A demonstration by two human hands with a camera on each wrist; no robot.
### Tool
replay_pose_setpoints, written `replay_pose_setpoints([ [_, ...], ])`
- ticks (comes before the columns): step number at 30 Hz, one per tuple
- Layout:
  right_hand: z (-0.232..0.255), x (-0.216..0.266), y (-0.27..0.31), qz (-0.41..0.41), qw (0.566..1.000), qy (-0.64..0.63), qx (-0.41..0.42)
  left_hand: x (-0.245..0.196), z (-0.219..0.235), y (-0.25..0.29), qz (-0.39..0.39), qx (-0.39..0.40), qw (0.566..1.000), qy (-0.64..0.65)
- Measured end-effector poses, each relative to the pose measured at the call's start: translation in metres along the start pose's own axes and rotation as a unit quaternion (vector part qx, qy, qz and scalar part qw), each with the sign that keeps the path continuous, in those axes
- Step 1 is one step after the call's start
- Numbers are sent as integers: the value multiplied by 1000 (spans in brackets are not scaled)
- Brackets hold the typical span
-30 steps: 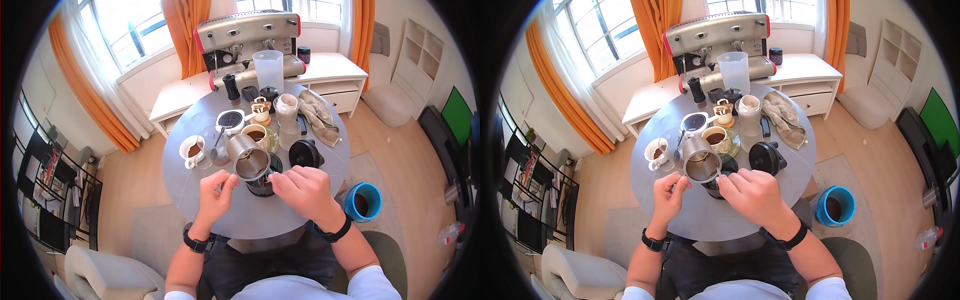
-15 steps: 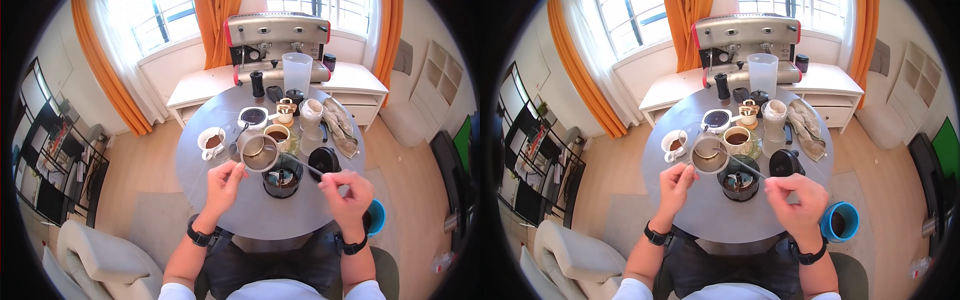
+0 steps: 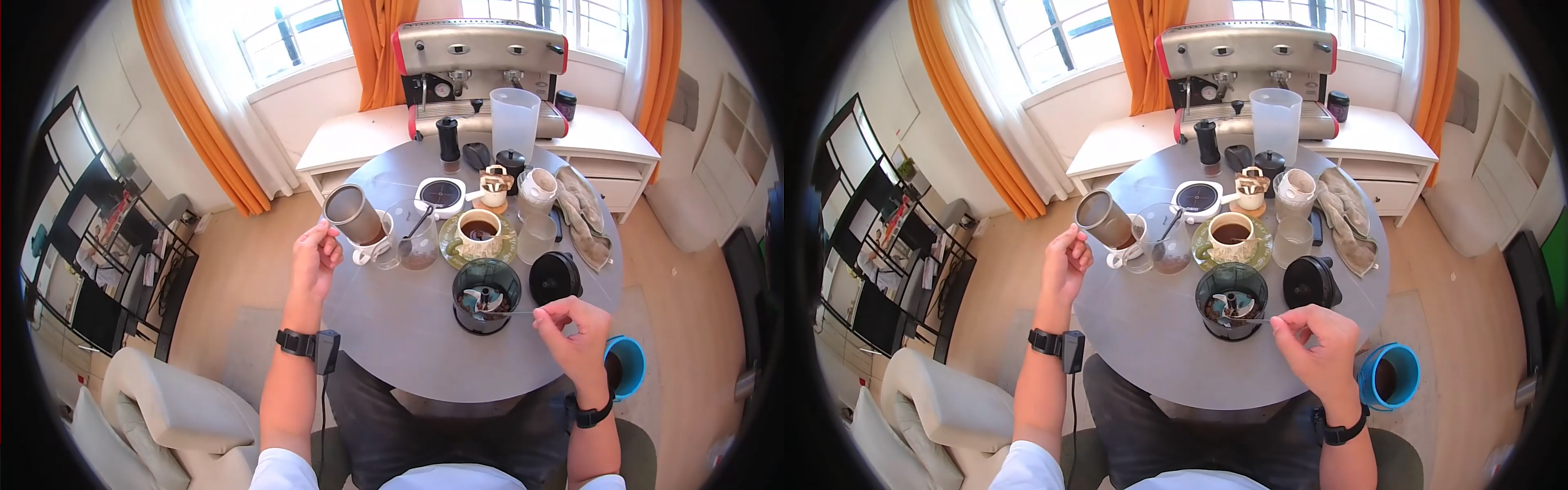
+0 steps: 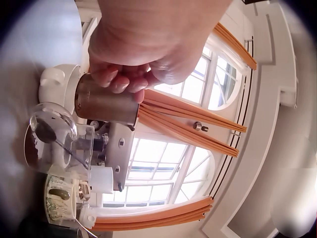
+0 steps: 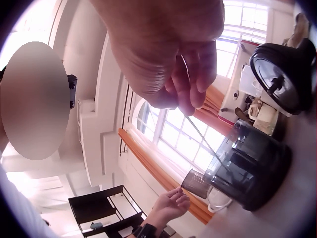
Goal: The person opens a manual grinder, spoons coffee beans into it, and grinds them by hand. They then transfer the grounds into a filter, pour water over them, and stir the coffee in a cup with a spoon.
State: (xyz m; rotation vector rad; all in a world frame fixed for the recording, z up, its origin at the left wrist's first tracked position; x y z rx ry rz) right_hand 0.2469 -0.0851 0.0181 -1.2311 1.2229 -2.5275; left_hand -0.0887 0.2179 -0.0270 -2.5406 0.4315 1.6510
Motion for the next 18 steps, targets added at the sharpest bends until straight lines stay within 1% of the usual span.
replay_pose_setpoints([
  [4, -2, -4, 0, -6, 1000, 7, 4, 6, 6, -16, 22, 0, 1000, -6],
  [6, -3, -6, 0, -5, 1000, 9, 6, 15, 7, -25, 55, 7, 998, -4],
  [7, -4, -6, 0, -5, 1000, 11, 9, 16, 8, -30, 57, 6, 998, 0],
  [9, -4, -8, 1, -18, 1000, 12, 17, 21, 12, -38, 70, -4, 996, -51],
  [10, -4, -9, 1, -18, 1000, 14, 21, 24, 15, -41, 72, -5, 996, -47],
  [12, -5, -8, 0, -15, 999, 17, 23, 32, 21, -45, 123, 4, 989, -82],
  [13, -6, -8, -1, -15, 999, 17, 25, 33, 25, -46, 124, 3, 989, -80],
  [15, -9, -6, -4, -4, 999, 19, 38, 37, 34, -49, 129, -23, 980, -149],
  [16, -10, -5, -6, -6, 999, 21, 38, 38, 31, -47, 131, -21, 980, -148],
  [18, -18, -1, -9, -5, 998, 10, 70, 28, 33, -40, 64, -81, 975, -197],
])
Point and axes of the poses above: each hand's wrist, its own y-axis away from the middle knuckle, its own z-axis out of the back of the hand, x = y × z, the point moved 7 cm from there along -y, towards the middle knuckle, and after that the axes turned 8 degrees about z, right-handed, at the moved point
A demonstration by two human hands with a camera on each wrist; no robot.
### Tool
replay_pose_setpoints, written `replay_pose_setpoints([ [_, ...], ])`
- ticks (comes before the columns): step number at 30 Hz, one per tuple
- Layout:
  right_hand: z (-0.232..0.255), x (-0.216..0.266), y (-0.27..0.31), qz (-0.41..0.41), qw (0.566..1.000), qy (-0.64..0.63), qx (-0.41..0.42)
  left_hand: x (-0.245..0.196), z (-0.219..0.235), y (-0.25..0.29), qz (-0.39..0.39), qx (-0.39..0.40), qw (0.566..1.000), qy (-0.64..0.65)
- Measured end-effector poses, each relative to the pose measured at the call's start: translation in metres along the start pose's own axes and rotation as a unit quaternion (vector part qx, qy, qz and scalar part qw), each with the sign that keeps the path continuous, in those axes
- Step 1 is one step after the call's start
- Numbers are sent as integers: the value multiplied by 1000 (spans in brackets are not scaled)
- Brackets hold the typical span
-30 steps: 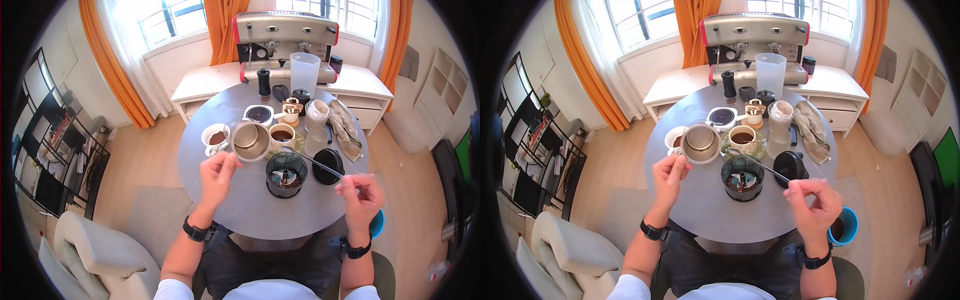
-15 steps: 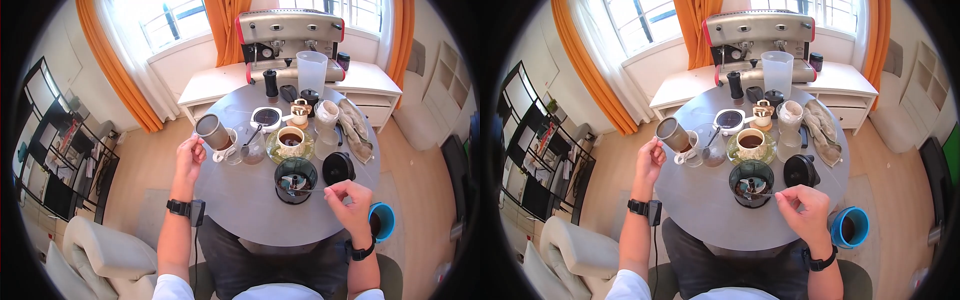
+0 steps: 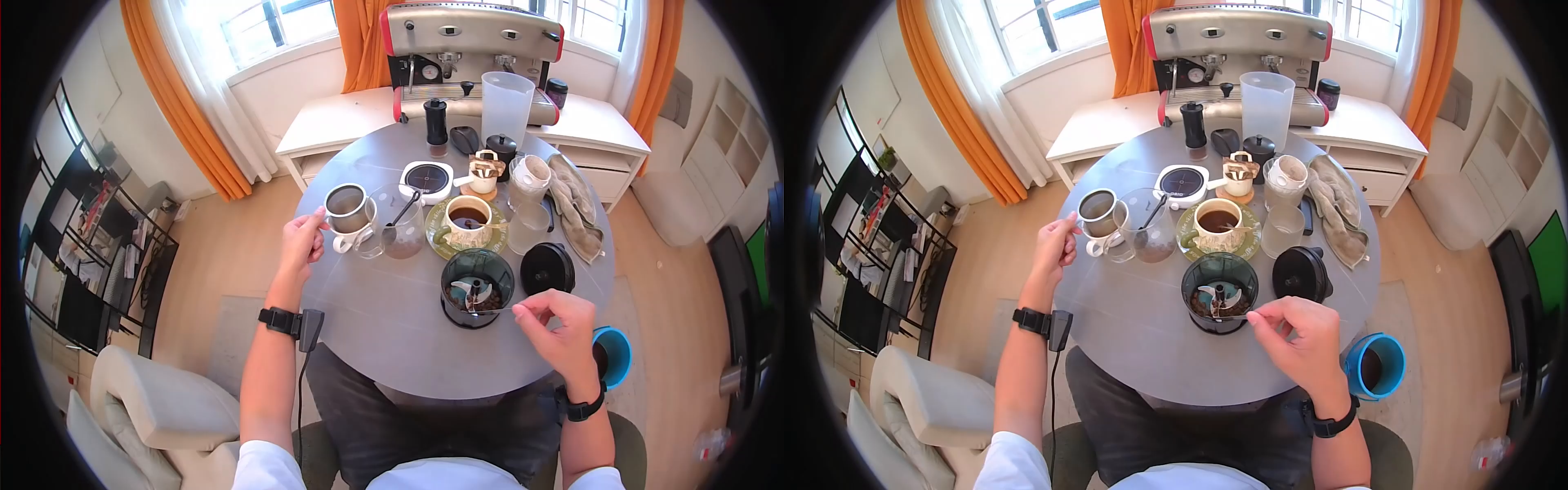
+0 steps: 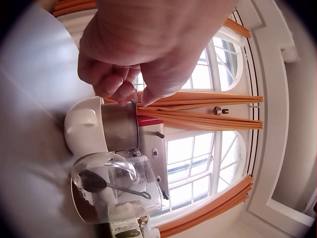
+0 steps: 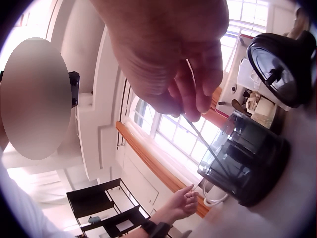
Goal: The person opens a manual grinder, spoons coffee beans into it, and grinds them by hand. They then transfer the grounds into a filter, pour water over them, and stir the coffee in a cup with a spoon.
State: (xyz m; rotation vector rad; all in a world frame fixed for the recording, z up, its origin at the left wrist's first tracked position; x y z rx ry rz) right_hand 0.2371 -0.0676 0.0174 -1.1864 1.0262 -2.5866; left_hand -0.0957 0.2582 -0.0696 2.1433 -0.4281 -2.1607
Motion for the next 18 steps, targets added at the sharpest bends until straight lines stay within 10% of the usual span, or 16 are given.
replay_pose_setpoints([
  [3, -5, 3, -2, 8, 1000, 11, 12, -11, 9, 21, -114, -138, 984, -14],
  [6, -11, -2, 0, -13, 999, 18, 41, -5, -1, 37, -243, -94, 961, -92],
  [13, -29, -13, -8, -64, 995, -10, 78, -4, -66, 70, -270, -31, 919, -284],
  [15, -27, 5, -16, 92, 990, 85, 65, -10, -68, 73, -290, -59, 896, -332],
  [18, -16, 12, -23, 107, 987, 97, 67, -6, -67, 75, -323, -71, 881, -339],
])
Point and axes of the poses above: each hand's wrist, its own y-axis away from the middle knuckle, its own z-axis out of the back of the hand, x = y × z, the point moved 7 cm from there along -y, towards the middle knuckle, and after that the axes turned 8 degrees about z, right-handed, at the moved point
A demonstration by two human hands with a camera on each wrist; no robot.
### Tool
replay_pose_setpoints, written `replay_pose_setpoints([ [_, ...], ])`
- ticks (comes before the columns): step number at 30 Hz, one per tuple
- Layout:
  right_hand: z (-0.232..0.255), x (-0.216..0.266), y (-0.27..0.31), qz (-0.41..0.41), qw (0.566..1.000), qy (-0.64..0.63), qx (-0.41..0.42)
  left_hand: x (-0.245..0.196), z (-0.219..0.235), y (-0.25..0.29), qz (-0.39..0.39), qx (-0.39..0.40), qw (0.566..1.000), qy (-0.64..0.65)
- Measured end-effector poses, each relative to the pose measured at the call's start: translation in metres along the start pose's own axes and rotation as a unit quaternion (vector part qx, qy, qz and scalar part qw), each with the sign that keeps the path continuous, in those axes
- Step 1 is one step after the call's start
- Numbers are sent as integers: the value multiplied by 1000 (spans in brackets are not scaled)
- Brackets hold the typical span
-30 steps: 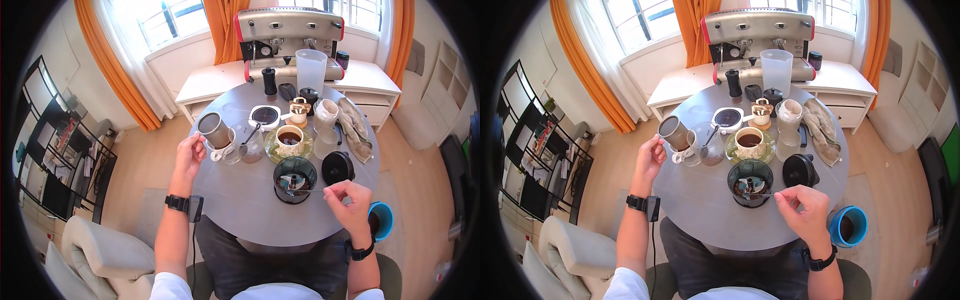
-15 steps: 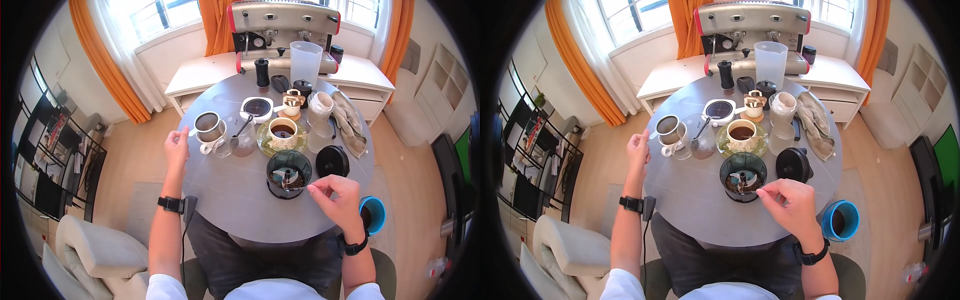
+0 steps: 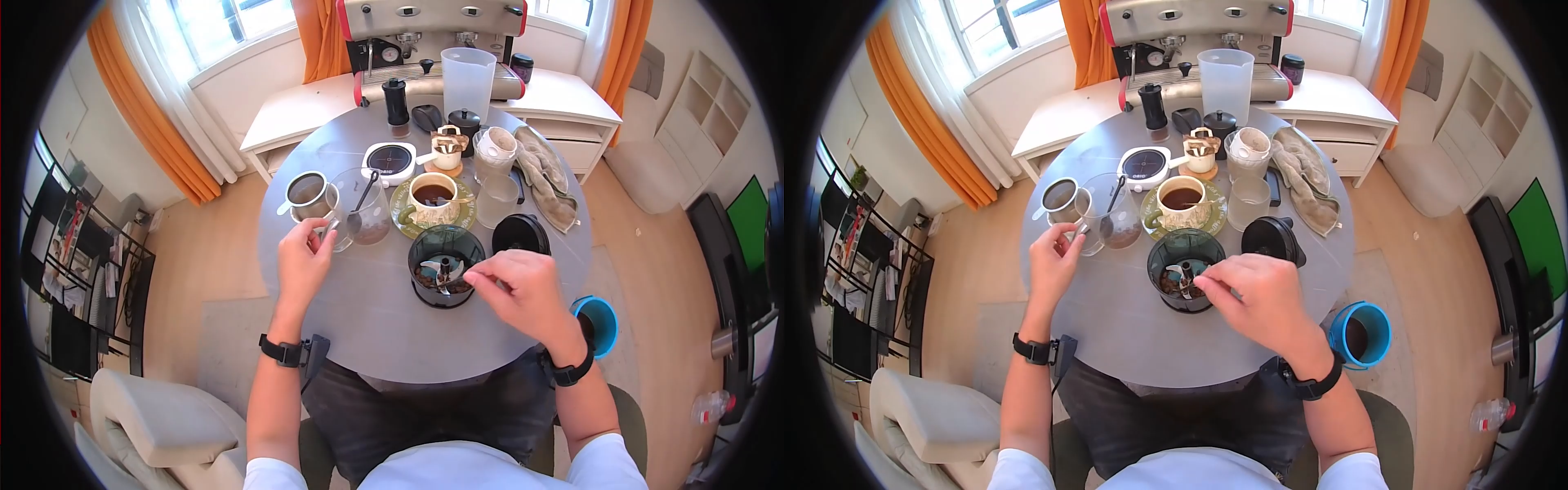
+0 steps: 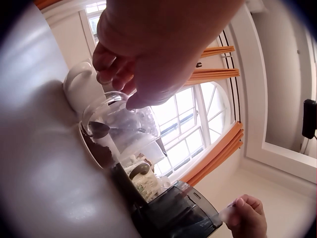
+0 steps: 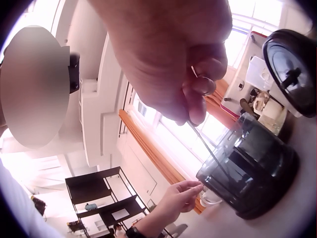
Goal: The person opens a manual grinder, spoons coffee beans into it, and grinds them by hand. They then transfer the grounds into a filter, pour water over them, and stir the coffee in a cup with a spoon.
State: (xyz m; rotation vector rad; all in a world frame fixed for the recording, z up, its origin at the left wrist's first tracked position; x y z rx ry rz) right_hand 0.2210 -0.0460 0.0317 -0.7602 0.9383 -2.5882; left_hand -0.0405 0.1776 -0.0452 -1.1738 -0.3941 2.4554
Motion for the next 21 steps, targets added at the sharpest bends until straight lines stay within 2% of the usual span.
replay_pose_setpoints([
  [4, 24, -1, -4, -22, 999, 15, -23, -23, 16, 20, 4, -53, 999, 0],
  [7, 17, 16, 5, 121, 987, 102, 35, -38, 15, 42, 17, -14, 999, 36],
  [9, 21, 20, 15, 119, 988, 95, 34, -44, 1, 57, 39, 57, 993, 101],
  [10, 25, 22, 18, 118, 988, 89, 32, -49, -2, 61, 45, 56, 992, 100],
  [12, 31, 23, 18, 113, 990, 85, 22, -65, -11, 71, 15, 102, 984, 142],
  [13, 34, 21, 17, 107, 990, 91, 17, -68, -18, 73, 30, 155, 979, 127],
  [14, 37, 20, 16, 99, 990, 98, 11, -71, -22, 74, 30, 157, 979, 128],
  [16, 40, 20, 15, 87, 990, 107, 23, -87, -33, 76, -45, 174, 974, 134],
  [17, 40, 19, 14, 79, 990, 113, 36, -91, -37, 76, -47, 174, 974, 135],
  [19, 42, 21, 13, 83, 989, 118, 20, -96, -49, 80, -44, 229, 961, 149],
  [21, 45, 23, 12, 86, 989, 120, 5, -99, -57, 82, -53, 221, 963, 144],
])
Point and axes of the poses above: each hand's wrist, its own y-axis away from the middle knuckle, its own z-axis out of the back of the hand, x = y × z, the point moved 7 cm from there along -y, towards the middle knuckle, and after that the axes turned 8 degrees about z, right-handed, at the moved point
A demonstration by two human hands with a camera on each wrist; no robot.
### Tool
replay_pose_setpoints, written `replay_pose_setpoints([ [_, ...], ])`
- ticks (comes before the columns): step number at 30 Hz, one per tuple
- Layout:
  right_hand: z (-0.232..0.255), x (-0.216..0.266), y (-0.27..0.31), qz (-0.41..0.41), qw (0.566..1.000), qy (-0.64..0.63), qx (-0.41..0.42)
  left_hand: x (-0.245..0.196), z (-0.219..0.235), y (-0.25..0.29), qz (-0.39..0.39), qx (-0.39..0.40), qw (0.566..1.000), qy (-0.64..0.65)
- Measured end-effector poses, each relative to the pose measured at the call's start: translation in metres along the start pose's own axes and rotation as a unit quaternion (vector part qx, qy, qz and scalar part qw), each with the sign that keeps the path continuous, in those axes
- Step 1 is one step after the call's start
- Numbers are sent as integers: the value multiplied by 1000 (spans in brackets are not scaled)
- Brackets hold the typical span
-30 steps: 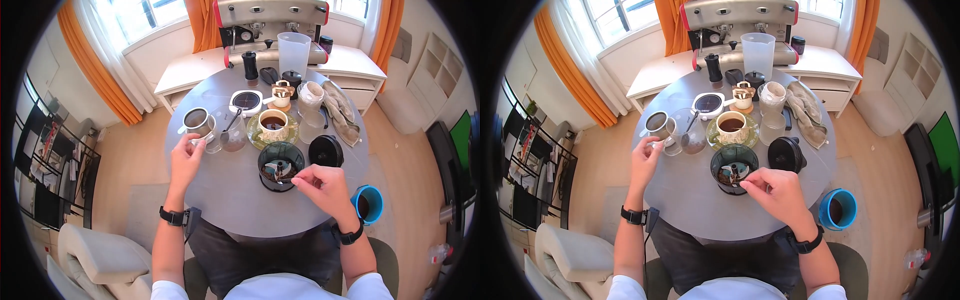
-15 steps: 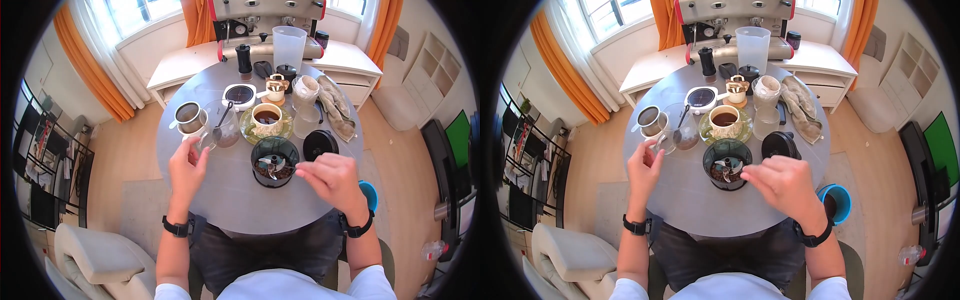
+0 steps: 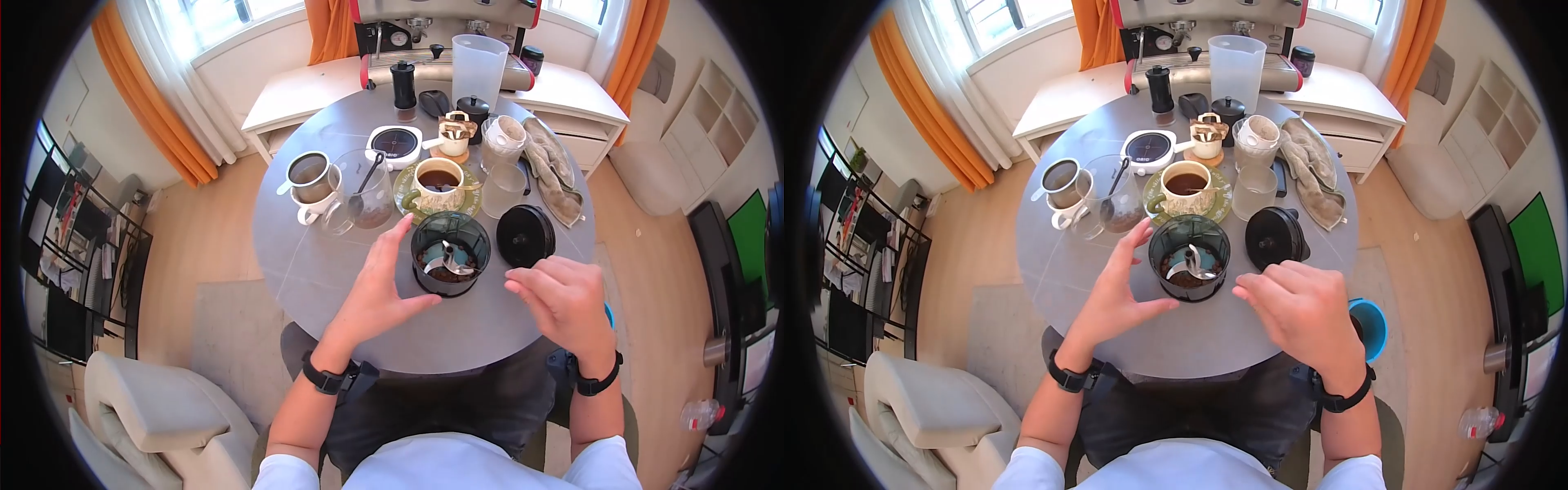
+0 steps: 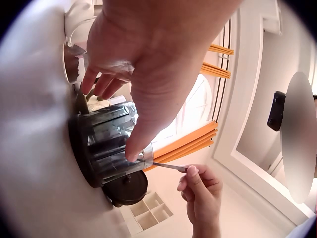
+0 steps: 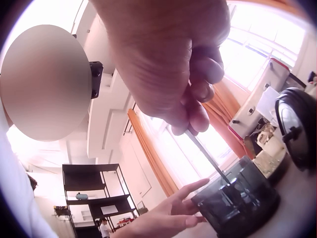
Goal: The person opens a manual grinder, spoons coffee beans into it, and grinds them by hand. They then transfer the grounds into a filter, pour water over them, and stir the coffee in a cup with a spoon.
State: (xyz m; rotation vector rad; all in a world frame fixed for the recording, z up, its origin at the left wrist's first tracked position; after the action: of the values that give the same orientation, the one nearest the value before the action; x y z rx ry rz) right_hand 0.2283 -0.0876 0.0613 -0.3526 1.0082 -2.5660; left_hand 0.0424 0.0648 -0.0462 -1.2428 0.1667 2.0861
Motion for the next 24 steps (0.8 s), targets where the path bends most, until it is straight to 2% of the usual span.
replay_pose_setpoints([
  [2, -7, 5, -2, 21, 999, 18, 40, -3, -5, -4, -13, -5, 1000, -12],
  [5, -4, 5, -4, 2, 999, 23, 34, 1, -10, -8, 6, -14, 1000, 20],
  [7, -2, 6, -6, 8, 1000, 18, 24, 1, -16, -10, -25, -8, 998, 56],
  [9, 0, 9, -12, 14, 1000, 17, 13, -2, -15, -9, -21, -10, 998, 52],
  [11, 15, 3, -13, -53, 997, -7, -59, -3, -15, -7, -16, -11, 999, 42],
  [12, 16, -3, -11, -81, 994, -37, -61, -2, -14, -5, -10, -13, 999, 32],
  [13, 14, -1, -12, -75, 995, -37, -62, -3, -10, -2, -12, -19, 999, 32],
  [15, 11, -16, -9, -178, 970, -115, -118, -2, 2, 3, 14, -21, 999, 46],
  [16, 9, -19, -11, -188, 967, -128, -117, 1, 9, 6, 11, -26, 999, 46],
  [18, 3, -24, -22, -201, 961, -152, -116, 21, 35, 13, 93, -80, 991, 49],
  [19, -2, -28, -29, -219, 953, -177, -113, 33, 45, 16, 90, -83, 991, 48],
  [21, -13, -32, -48, -220, 949, -195, -110, 78, 75, 22, 154, -181, 959, 152],
  [22, -21, -30, -63, -209, 948, -213, -111, 83, 83, 21, 150, -186, 960, 149],
  [24, -41, -25, -96, -185, 952, -226, -93, 98, 97, 24, 171, -210, 909, 316],
])
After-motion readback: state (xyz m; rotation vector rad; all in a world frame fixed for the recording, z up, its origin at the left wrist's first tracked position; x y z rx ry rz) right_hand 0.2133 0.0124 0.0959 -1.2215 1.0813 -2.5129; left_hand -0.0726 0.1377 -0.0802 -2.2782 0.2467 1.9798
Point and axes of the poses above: each hand's wrist, its own y-axis away from the middle knuckle, its own z-axis out of the back of the hand, x = y × z, the point moved 7 cm from there along -y, towards the middle knuckle, and after that the axes turned 8 degrees about z, right-handed, at the moved point
